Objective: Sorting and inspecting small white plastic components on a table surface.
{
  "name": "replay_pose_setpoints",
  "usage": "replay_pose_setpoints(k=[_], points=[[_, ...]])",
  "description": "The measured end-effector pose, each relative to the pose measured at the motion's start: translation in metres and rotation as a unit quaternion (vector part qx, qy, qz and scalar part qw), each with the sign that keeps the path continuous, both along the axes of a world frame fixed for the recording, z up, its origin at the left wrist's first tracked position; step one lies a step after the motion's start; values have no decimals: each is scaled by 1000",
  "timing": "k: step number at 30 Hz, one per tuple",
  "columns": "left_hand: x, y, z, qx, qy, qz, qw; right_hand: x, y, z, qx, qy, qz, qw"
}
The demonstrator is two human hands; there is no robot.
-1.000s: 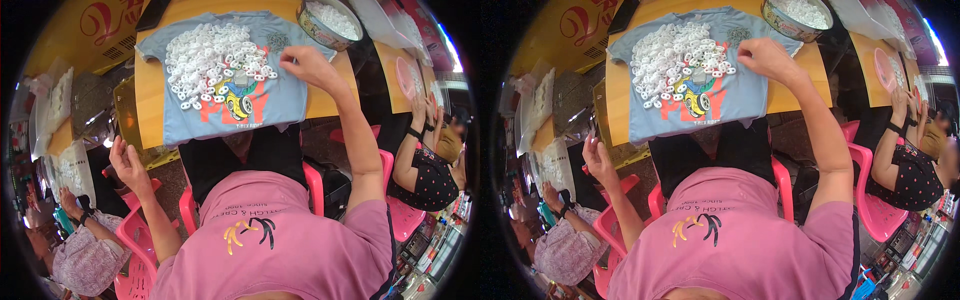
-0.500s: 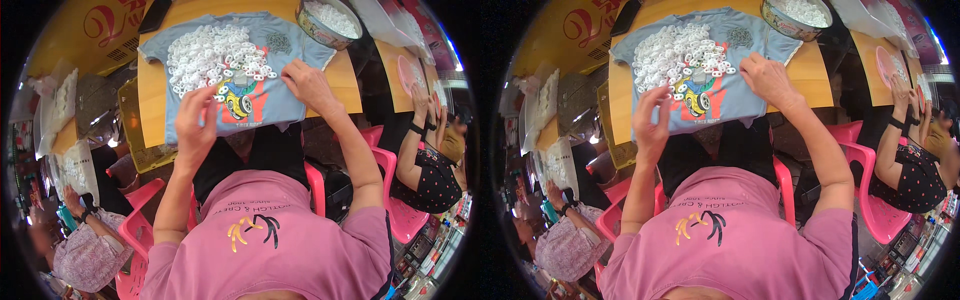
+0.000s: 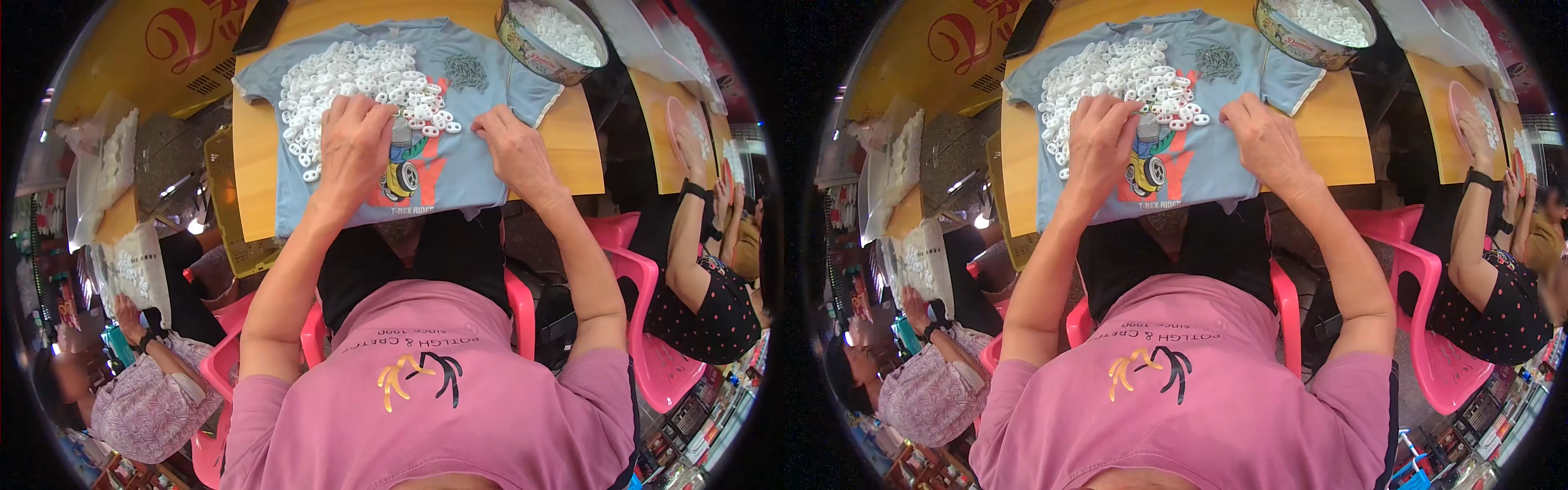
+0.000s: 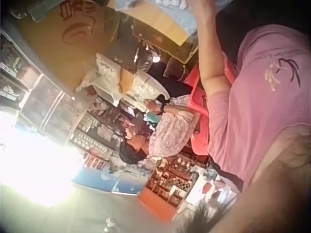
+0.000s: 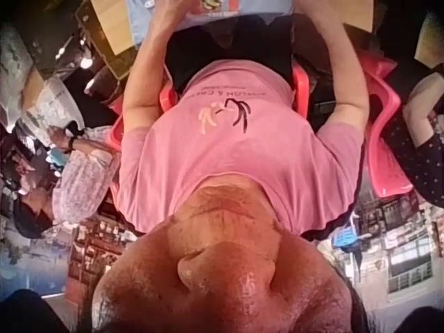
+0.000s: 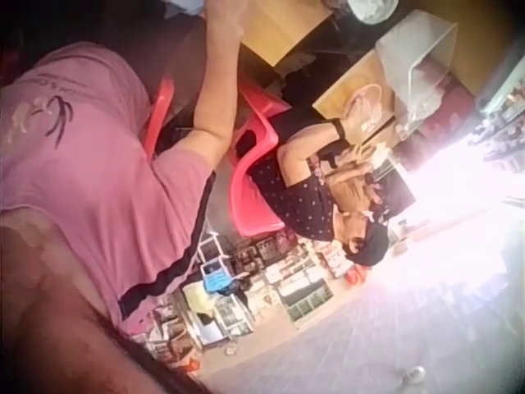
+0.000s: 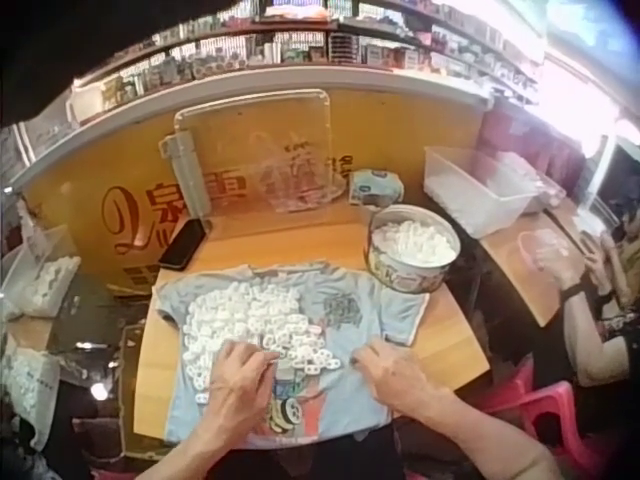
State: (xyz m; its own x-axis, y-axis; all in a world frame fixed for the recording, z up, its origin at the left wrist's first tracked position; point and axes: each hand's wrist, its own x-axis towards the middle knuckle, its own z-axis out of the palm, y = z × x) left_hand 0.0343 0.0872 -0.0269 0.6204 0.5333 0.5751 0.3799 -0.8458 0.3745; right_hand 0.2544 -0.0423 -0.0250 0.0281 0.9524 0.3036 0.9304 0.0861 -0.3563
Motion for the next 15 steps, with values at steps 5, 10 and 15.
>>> replay_pose_setpoints(k=[5, 10, 15], points=[[9, 15, 4, 26, 63, -4, 998, -1, -2, 3, 26, 33, -5, 999], [13, 21, 11, 38, 94, -24, 995, -1, -4, 1, 61, 82, -12, 995], [11, 23, 10, 58, 124, -42, 990, -5, -5, 5, 92, 125, -10, 988]])
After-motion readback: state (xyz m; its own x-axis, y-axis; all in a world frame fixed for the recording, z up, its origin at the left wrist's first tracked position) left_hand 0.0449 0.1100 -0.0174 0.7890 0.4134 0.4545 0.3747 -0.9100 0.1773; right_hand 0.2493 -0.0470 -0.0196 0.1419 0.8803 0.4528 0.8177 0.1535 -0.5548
